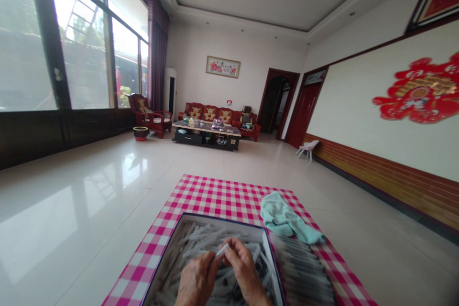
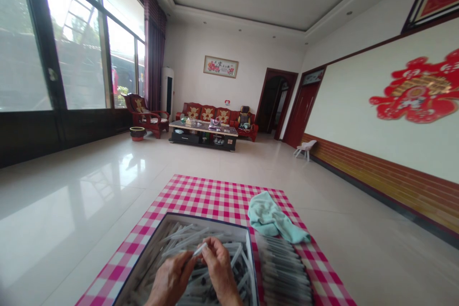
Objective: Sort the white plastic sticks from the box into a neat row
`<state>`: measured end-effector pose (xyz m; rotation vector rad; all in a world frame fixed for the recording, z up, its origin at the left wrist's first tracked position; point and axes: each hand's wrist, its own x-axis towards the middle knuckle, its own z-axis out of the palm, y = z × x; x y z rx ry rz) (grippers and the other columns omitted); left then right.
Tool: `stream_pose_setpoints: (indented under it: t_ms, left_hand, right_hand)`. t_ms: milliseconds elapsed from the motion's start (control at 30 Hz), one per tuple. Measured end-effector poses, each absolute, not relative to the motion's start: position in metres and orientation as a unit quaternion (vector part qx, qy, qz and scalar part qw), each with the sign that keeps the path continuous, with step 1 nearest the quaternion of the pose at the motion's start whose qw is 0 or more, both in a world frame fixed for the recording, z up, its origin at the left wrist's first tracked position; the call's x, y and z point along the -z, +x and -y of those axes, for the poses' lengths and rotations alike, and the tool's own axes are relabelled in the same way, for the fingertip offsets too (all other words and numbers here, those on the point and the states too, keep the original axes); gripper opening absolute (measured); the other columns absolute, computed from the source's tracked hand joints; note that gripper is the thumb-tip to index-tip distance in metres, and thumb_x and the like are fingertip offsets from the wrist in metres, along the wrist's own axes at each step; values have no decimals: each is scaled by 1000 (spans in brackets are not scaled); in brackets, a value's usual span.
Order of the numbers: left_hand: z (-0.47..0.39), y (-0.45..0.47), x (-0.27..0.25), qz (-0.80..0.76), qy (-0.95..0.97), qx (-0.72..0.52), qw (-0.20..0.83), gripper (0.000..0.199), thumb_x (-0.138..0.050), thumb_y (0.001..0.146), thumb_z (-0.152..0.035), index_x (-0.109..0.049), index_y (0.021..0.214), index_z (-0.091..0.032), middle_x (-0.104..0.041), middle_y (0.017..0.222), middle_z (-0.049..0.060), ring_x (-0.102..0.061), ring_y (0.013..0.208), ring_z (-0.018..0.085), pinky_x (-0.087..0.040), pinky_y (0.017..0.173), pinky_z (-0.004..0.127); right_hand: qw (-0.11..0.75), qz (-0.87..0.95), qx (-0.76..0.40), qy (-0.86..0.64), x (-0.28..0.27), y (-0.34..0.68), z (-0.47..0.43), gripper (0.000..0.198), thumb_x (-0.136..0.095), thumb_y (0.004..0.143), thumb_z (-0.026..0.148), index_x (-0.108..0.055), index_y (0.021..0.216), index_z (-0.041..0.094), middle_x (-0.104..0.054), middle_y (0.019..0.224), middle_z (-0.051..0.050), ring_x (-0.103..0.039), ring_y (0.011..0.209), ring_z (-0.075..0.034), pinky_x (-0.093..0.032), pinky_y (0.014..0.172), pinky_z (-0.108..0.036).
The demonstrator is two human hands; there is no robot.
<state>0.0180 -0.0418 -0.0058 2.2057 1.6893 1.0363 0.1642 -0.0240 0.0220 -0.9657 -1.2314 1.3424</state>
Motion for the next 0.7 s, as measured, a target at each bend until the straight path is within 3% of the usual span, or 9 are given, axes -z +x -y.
stream_pose_setpoints:
  t_ms: [200,367,700]
  left_hand:
    - [44,19,5,-566,745,-341,86,31,-39,96,-31,-63,78,-25,-69,68,-3,-67,62,13,-38,53,20]
    - [45,18,6,-577,753,-313,43,30,-41,95,-27,-60,72,-24,-68,66,-4,-67,61,12,-36,52,20]
    - [46,19,5,-573,771,-276,-35,23,-45,93,-21,-61,76,-25,-67,67,-4,-66,59,12,-35,49,20]
  right_hand:
    - [511,482,-594,-393,-18,166,22,30,-70,74,39,-65,96,20,-65,79,0,-57,72,-16,-45,69,-27]
    - [488,514,-579,-402,-13,171,19,23,-70,74,37,-68,87,18,-56,61,4,-51,60,-13,-43,63,-26]
    - [466,455,-609,-453,-12,171,21,30,-75,65,44,-70,83,20,-60,63,3,-54,57,-12,-46,60,-25]
